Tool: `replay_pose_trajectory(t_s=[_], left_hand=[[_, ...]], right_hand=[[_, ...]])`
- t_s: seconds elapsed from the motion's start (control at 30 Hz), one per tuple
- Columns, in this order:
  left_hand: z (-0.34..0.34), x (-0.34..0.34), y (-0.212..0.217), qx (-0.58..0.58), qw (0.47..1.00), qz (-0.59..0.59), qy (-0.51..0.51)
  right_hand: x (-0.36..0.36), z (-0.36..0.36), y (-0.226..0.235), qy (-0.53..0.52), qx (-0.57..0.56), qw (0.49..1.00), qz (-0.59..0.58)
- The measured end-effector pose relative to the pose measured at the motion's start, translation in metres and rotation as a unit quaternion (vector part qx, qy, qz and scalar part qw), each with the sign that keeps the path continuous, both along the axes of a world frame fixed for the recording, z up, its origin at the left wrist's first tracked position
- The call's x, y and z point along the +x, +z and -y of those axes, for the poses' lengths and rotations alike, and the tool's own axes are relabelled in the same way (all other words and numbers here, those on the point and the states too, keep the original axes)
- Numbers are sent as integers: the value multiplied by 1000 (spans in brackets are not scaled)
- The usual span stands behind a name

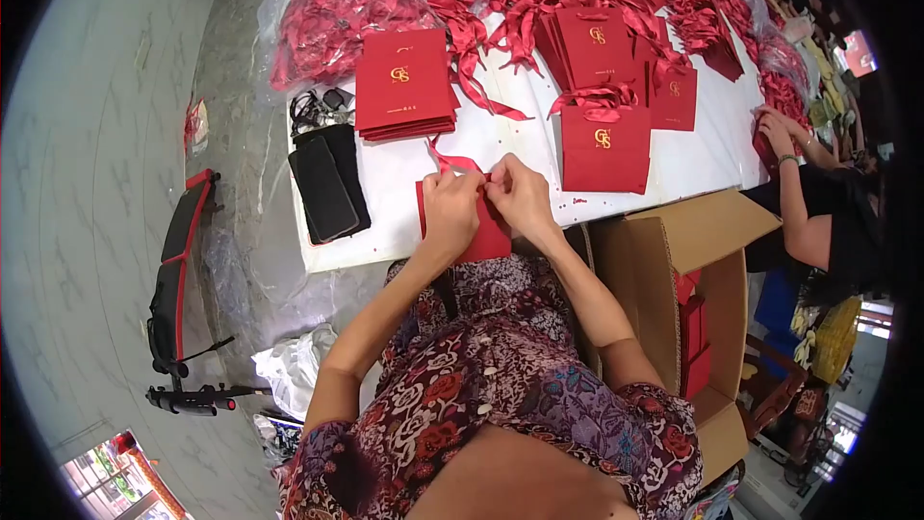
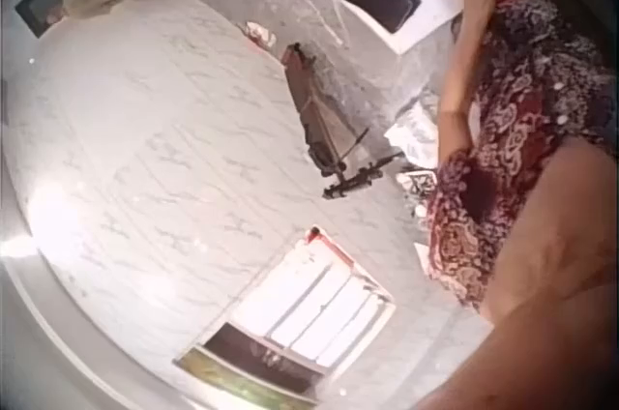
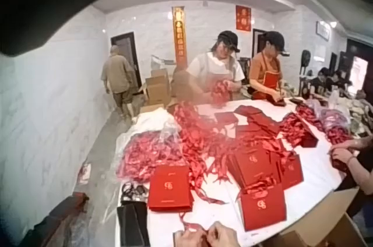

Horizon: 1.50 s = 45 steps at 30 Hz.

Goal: Tying red ribbons onto small red gift bags and organizing them into stacks.

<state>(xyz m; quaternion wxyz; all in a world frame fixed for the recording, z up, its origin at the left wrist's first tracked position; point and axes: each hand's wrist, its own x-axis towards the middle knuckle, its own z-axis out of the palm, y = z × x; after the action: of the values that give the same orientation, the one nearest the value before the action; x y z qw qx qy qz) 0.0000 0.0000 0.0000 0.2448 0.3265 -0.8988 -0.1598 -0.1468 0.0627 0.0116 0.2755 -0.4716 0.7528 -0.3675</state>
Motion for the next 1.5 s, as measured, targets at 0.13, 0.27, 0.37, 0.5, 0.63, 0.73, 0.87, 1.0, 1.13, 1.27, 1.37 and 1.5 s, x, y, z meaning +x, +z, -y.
replay_pose_trajectory(t_s=[0.13, 0.27, 0.37, 0.5, 0.63, 0.73, 0.87, 1.0, 1.13, 1.27, 1.37, 1.5], left_hand=[[6, 8, 5, 119, 991, -58, -3], [10, 15, 6, 149, 986, -62, -32], [9, 21, 16, 163, 984, -40, -67], [2, 20, 27, 128, 988, -46, -70], [-1, 15, 38, 48, 992, -62, -103], [1, 13, 46, 10, 989, -65, -129], [5, 12, 48, -1, 987, -41, -153], [5, 13, 43, 20, 984, -58, -166], [7, 14, 43, 66, 981, -77, -165], [8, 18, 39, 106, 976, -66, -177], [-4, 14, 39, 113, 977, -79, -161], [3, 15, 32, 134, 984, -93, -71]], right_hand=[[0, -2, -1, 40, -100, 992, 59], [-6, -2, 8, 83, -106, 986, -97], [-22, -6, 10, 141, -32, 989, -2], [-33, -7, 6, 171, -15, 977, 123], [-48, 0, 0, 236, -1, 953, 191], [-54, 4, 6, 263, 11, 955, 134], [-63, 7, 7, 324, 51, 931, 157], [-64, 8, -3, 329, 53, 918, 214], [-55, 10, -21, 267, 72, 906, 320], [-44, 15, -28, 137, 127, 896, 403], [-40, 23, -28, 45, 96, 906, 409], [-51, 18, -34, 47, -27, 954, 296]])
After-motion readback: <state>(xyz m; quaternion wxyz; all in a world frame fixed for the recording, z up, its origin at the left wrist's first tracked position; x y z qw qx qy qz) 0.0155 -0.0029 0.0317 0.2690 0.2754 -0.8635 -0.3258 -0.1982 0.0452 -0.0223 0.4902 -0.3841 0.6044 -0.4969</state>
